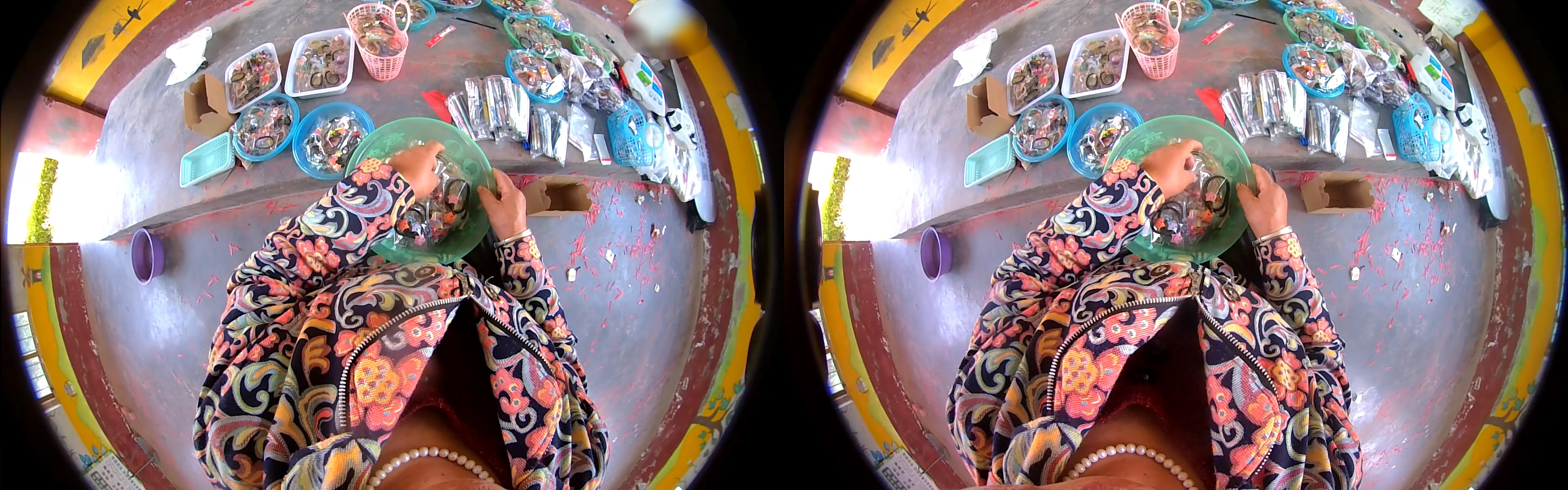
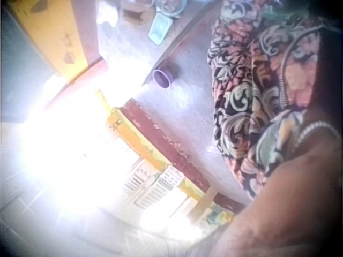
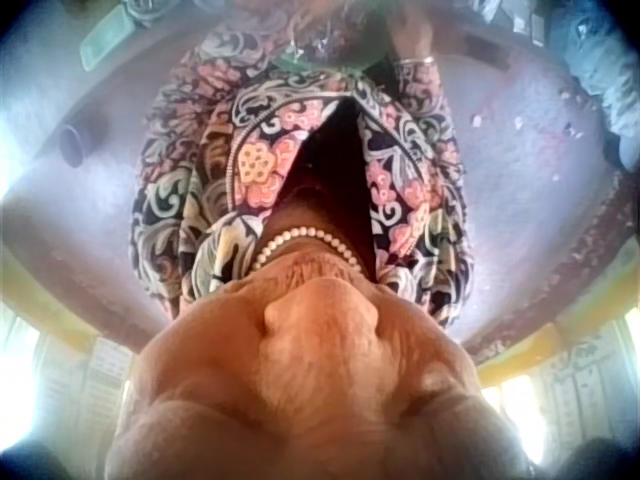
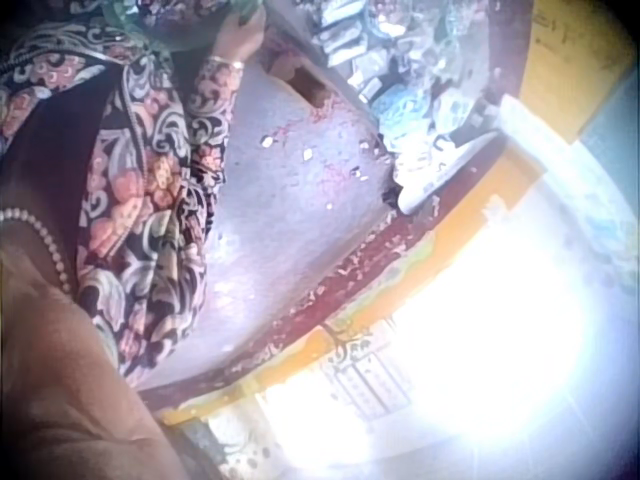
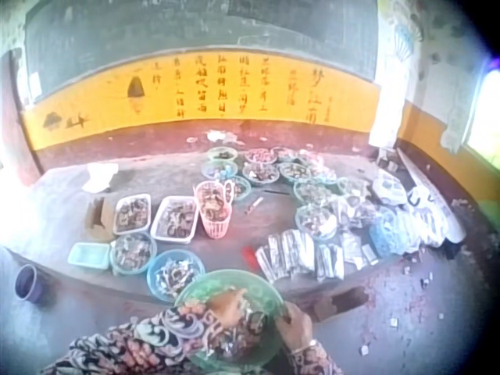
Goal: The person sits on the floor and repeatedly picks small, colorful craft items from a green bowl. They place each item into a small clear plastic bag and seal it, then set the finished package aside on the floor. The process is repeated continuously throughout the clip.
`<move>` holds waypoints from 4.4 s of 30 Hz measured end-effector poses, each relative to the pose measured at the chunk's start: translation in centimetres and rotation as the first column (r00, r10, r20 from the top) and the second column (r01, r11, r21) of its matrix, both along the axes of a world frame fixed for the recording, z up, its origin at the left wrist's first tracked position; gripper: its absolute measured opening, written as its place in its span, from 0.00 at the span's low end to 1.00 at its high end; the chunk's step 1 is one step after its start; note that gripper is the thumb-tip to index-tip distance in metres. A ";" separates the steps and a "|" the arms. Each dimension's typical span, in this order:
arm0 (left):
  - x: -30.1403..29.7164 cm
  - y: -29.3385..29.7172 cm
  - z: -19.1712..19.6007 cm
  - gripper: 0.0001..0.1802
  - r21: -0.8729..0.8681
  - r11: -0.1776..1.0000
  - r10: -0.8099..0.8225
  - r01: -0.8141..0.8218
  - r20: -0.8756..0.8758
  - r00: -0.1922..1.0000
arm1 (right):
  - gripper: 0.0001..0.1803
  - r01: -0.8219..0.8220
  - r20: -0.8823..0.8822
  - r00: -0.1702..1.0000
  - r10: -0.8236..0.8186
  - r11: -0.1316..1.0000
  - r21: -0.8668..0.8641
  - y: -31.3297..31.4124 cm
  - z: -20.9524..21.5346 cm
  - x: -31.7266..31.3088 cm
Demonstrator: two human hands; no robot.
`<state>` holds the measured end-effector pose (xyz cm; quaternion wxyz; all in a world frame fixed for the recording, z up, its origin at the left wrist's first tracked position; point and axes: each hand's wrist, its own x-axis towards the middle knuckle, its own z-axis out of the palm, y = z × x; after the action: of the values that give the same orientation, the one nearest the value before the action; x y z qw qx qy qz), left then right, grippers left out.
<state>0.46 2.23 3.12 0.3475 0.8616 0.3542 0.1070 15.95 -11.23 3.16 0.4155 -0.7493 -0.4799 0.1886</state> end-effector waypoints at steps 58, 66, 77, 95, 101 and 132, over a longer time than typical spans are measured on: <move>-1.4 -1.4 2.8 0.09 -0.771 0.488 0.379 0.408 0.609 0.697 | 0.07 0.089 -0.803 0.582 0.125 0.973 0.215 1.9 5.3 -4.0; -1.8 -1.8 3.8 0.15 0.154 0.984 -0.077 -0.093 0.826 0.559 | 0.13 0.135 -0.685 0.726 0.067 0.962 0.237 1.7 6.0 -3.8; -1.8 -2.7 4.1 0.16 -0.121 0.991 0.129 -0.054 0.795 0.592 | 0.06 0.119 -0.890 0.436 0.132 0.972 0.203 1.6 5.6 -3.4; -1.5 -1.8 3.0 0.10 -0.744 0.585 0.345 0.322 0.588 0.732 | 0.07 0.002 -0.809 0.578 0.112 0.990 0.139 1.2 5.1 -2.8; -1.5 -1.6 3.1 0.10 -0.736 0.590 0.254 0.331 0.559 0.789 | 0.05 0.055 -0.828 0.544 0.139 0.978 0.201 1.4 5.7 -3.7; -1.6 -1.1 1.7 0.07 -0.800 0.496 0.370 0.337 0.546 0.752 | 0.09 0.117 -0.841 0.537 0.064 0.982 0.149 1.3 5.8 -2.8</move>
<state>-1.16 1.11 4.82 0.8305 0.4648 0.2200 0.2139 13.20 -9.90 8.95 0.6661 -0.5306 -0.2248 0.4735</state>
